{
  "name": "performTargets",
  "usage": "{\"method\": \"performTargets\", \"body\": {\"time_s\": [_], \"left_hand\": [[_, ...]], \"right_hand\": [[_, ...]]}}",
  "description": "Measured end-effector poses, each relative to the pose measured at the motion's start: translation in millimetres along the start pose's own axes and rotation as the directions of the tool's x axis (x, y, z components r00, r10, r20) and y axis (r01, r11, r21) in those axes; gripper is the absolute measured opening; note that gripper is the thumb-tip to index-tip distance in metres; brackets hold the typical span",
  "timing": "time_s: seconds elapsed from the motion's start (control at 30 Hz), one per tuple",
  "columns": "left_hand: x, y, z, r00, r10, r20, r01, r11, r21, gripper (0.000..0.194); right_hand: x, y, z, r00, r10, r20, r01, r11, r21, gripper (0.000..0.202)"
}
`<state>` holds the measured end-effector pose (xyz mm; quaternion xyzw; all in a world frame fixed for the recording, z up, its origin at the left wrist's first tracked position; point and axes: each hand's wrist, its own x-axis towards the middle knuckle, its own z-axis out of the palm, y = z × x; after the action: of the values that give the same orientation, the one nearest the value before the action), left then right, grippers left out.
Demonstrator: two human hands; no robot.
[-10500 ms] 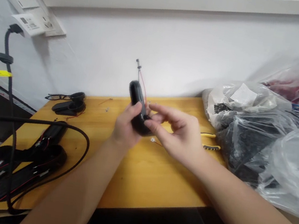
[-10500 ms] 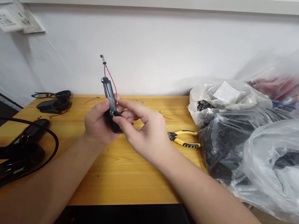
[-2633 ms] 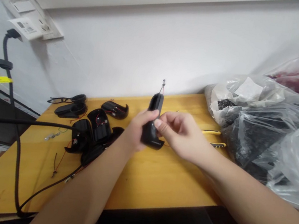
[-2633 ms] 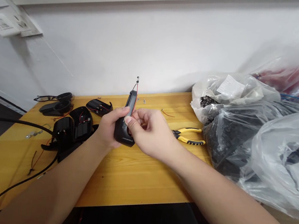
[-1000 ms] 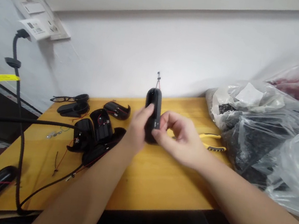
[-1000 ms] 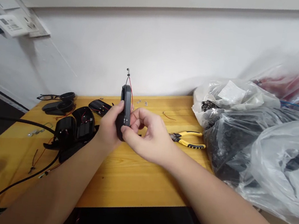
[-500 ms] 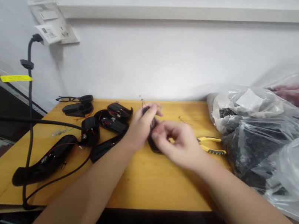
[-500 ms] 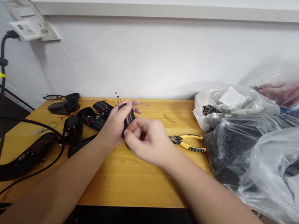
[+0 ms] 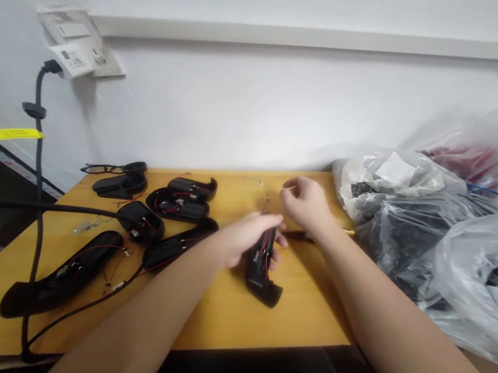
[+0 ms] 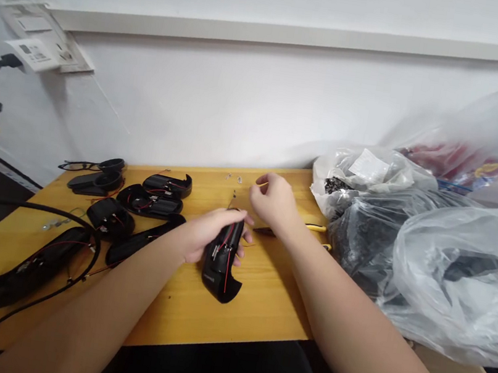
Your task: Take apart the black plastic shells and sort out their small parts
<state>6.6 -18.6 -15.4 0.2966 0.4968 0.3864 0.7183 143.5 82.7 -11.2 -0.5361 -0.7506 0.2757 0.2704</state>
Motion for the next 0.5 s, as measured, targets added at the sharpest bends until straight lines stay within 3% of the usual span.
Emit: {"method": "performTargets", "body": {"time_s": [0.1, 0.27, 0.4, 0.5], "left_hand": [[6, -8, 0.1, 1.000, -0.026, 0.008, 0.025, 0.997, 0.080, 0.030], [12, -7, -5.0, 0.986, -0.049, 0.160, 0.063, 0.995, -0.081, 0.053], [11, -1, -7.7, 0.972, 0.026, 0.233, 0.028, 0.974, -0.223, 0.075], [6, 1, -9.1, 0.958, 0.134, 0.255, -0.040, 0.938, -0.343, 0.080]], "right_hand": [[11, 3, 21, 0.996, -0.009, 0.084, 0.016, 0.996, -0.086, 0.047], [26, 2, 39, 0.991, 0.011, 0.131, 0.015, 0.981, -0.195, 0.060], [42, -12, 39, 0.987, 0.090, 0.130, -0.058, 0.972, -0.227, 0.052], [53, -23, 47, 0.982, 0.162, 0.093, -0.131, 0.953, -0.272, 0.039]]}}
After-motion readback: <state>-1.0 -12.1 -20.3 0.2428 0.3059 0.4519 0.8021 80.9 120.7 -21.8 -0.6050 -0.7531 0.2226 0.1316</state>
